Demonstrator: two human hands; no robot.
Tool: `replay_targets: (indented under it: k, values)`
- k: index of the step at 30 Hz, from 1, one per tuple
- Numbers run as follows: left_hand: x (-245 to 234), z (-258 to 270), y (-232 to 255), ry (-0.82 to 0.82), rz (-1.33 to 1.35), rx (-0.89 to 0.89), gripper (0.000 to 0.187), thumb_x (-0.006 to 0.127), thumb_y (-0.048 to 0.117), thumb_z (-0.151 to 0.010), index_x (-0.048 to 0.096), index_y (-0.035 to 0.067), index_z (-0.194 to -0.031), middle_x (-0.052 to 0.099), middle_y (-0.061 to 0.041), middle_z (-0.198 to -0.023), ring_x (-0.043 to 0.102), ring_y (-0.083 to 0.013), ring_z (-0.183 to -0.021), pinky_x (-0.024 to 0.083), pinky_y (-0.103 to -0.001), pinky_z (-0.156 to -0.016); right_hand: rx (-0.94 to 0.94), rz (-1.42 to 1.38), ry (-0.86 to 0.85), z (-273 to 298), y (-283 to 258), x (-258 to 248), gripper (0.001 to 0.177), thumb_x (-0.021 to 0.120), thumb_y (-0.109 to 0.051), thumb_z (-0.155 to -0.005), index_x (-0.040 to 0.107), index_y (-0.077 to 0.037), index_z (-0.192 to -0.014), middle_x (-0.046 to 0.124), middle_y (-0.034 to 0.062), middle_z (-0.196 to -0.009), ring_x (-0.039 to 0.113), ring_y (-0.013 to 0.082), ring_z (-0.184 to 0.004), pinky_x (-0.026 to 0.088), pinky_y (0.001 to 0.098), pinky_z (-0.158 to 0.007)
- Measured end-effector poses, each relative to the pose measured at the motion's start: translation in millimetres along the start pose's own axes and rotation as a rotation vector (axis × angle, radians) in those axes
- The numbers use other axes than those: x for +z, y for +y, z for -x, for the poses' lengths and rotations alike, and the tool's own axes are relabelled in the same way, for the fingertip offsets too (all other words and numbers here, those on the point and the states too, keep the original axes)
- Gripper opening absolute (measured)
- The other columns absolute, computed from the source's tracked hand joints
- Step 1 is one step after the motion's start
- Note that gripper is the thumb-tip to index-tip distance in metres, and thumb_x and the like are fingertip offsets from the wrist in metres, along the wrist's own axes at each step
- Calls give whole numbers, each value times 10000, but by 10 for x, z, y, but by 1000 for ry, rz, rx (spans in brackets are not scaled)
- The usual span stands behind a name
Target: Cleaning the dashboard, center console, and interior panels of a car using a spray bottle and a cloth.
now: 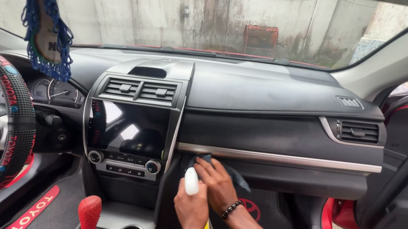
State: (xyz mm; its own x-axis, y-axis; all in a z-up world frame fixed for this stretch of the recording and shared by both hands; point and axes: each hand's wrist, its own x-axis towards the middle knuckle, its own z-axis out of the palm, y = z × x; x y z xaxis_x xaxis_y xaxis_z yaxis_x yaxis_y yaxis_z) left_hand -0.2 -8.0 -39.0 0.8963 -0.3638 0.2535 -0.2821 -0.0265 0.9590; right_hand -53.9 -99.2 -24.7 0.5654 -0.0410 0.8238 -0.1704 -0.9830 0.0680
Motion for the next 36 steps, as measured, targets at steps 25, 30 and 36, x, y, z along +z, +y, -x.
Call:
replay_targets:
  k: [25,30,36]
  values:
    - [-113,45,53,55,-38,-61,279,699,328,-839,631,78,-942,743,-187,-815,721,-405,-811,547,-520,-706,-24,54,-58,-38,8,-58,419,649,-50,-792,671,-19,-1209,643,115,-1233,600,316,-1156,497,413,-1023]
    - [-52,11,-54,162,-34,-27,294,729,307,-793,657,89,-976,739,-219,-852,694,-446,-842,536,-539,-693,-179,59,-143,-185,-21,-72,505,647,-179,-842,628,3,-1313,590,137,-1322,553,323,-1216,438,431,-1042]
    - [42,180,-59,-36,-65,119,233,711,268,-849,631,56,-906,714,-213,-749,713,-422,-752,546,-502,-645,-82,254,-59,257,285,-484,505,640,-167,-854,647,-98,-1354,598,60,-1304,525,281,-1180,379,453,-1053]
